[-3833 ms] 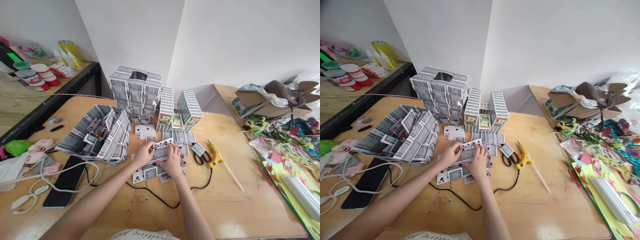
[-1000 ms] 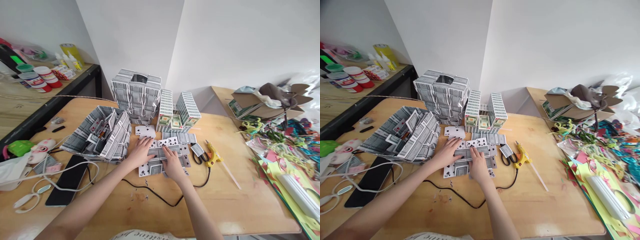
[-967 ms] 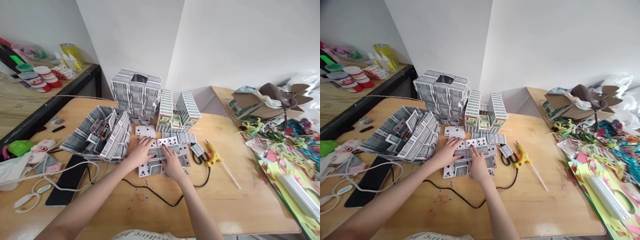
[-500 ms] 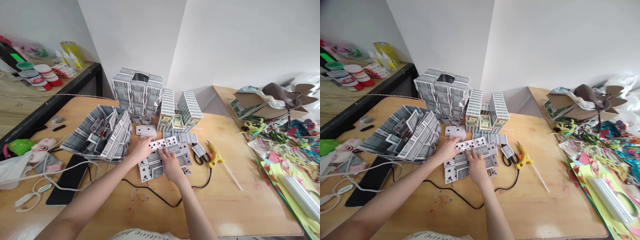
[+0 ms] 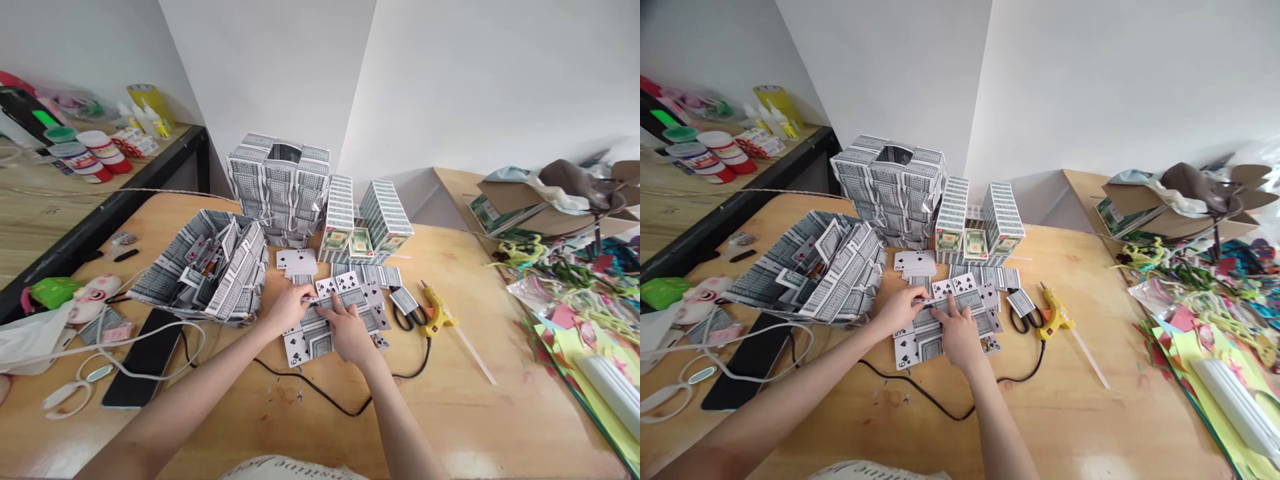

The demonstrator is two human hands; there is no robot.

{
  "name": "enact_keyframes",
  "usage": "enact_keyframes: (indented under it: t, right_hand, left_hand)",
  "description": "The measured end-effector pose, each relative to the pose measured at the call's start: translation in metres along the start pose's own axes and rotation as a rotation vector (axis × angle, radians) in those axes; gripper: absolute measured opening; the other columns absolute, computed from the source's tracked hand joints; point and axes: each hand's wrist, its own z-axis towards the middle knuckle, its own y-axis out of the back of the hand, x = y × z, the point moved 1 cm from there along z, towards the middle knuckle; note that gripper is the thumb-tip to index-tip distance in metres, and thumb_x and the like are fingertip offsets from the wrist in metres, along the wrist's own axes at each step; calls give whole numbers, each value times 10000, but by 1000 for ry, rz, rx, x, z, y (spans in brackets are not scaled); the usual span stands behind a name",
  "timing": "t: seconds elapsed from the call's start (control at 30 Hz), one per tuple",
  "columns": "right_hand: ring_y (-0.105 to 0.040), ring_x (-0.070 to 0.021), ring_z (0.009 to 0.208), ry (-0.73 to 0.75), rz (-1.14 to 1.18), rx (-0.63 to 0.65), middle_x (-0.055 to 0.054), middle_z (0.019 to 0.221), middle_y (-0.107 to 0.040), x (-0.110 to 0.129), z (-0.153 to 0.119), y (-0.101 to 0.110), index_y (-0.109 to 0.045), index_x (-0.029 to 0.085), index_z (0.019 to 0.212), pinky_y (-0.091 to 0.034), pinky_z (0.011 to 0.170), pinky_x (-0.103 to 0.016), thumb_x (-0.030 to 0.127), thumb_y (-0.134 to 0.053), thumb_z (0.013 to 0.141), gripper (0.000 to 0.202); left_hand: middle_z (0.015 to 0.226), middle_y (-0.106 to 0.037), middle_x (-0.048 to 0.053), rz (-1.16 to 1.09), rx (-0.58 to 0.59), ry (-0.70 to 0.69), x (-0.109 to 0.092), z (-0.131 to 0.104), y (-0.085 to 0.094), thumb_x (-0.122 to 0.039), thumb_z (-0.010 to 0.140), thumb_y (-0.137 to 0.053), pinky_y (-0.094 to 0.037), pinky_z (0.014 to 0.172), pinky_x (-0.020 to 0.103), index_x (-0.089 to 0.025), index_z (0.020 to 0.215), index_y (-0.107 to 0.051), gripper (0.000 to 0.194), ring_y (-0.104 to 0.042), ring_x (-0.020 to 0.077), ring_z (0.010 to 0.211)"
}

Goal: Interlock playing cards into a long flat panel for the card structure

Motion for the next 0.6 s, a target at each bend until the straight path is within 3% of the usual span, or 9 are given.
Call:
enact_keyframes:
  t: [0.17,0.3,0.43,0.6]
  right_hand:
    - [-439,-255,1029,-6,-38,-34,5,1461,-245,4,-3,1,-360,402,1319,-371,784,-343,148,-346,826,556]
    - [-423,-269,1053,-15,-56,-4,4,1467,-228,6,-5,3,-398,407,1294,-384,776,-350,135,-367,799,566]
    - [-406,-280,1077,-27,-68,14,-3,1466,-228,9,-6,6,-416,390,1285,-392,778,-364,145,-364,803,544]
    - [-406,-276,1076,-22,-62,15,-16,1465,-232,11,-5,6,-541,324,1181,-411,754,-356,141,-334,816,458]
  left_hand:
    - [1059,-634,0,-53,-37,-44,-1,-17,-4,21,674,-491,-434,880,293,-253,1057,-605,485,-564,172,1000]
    - [1041,-625,19,-67,-100,-4,1,-26,-9,2,706,-487,-466,854,314,-257,1149,-554,518,-578,172,968]
    - [1054,-600,34,-55,-126,-85,1,-33,-17,25,729,-423,-463,883,332,-245,1243,-446,581,-565,160,993]
    - [1133,-544,80,139,-130,-183,-4,-48,-34,36,755,-355,-452,906,363,-214,1249,-414,557,-499,187,1087]
